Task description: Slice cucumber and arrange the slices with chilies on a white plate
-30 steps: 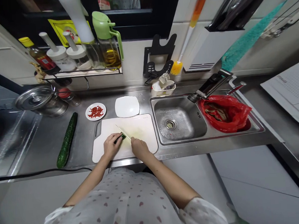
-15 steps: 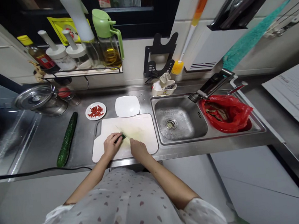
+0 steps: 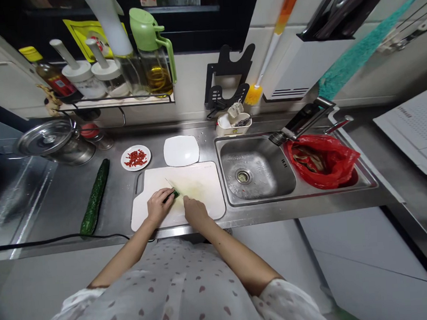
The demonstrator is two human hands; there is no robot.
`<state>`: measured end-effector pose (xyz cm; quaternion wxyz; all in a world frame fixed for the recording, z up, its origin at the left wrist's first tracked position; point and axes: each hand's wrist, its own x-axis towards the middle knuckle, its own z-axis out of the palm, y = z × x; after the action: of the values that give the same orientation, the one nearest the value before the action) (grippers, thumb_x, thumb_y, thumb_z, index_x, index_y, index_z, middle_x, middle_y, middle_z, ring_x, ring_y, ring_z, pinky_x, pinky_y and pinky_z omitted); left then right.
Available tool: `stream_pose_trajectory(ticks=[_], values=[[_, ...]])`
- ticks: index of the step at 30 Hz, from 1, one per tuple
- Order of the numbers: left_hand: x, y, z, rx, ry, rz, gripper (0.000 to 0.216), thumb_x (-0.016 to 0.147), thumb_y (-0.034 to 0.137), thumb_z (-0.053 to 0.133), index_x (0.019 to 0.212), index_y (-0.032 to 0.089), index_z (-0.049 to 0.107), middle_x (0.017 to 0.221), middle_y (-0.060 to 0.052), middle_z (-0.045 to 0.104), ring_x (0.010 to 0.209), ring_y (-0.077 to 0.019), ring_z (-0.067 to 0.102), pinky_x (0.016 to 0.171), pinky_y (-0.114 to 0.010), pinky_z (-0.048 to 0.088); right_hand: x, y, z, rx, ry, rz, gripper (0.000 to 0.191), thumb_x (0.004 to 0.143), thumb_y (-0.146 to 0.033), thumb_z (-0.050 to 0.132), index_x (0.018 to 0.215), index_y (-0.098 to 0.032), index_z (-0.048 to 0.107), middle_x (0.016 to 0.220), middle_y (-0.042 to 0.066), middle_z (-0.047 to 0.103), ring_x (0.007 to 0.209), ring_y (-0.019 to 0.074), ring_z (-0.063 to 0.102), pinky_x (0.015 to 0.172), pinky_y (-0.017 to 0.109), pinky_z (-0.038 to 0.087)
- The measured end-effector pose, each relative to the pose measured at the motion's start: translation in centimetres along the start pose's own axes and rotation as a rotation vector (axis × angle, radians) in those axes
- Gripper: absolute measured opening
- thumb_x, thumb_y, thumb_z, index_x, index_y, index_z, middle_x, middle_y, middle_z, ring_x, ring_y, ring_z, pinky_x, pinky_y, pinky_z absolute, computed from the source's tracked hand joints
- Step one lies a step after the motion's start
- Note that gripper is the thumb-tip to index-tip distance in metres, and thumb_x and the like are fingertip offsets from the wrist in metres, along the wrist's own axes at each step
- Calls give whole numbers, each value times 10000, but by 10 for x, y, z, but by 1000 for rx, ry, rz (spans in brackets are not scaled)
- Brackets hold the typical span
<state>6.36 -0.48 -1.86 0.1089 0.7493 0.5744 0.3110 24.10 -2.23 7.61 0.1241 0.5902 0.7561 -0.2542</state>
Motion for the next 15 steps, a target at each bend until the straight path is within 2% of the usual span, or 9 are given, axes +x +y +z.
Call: stream_pose_trajectory(ticks=[15], values=[[1,-2,-1,31,-31,29,249,926,349,527,1098,273,691,1076,-34,699,939,-170,640,825,-292,499,16,-4,5,-13,50,-44,315,888,-41,338,1157,-139,468,974,128,680,978,221,654,790,299,475]])
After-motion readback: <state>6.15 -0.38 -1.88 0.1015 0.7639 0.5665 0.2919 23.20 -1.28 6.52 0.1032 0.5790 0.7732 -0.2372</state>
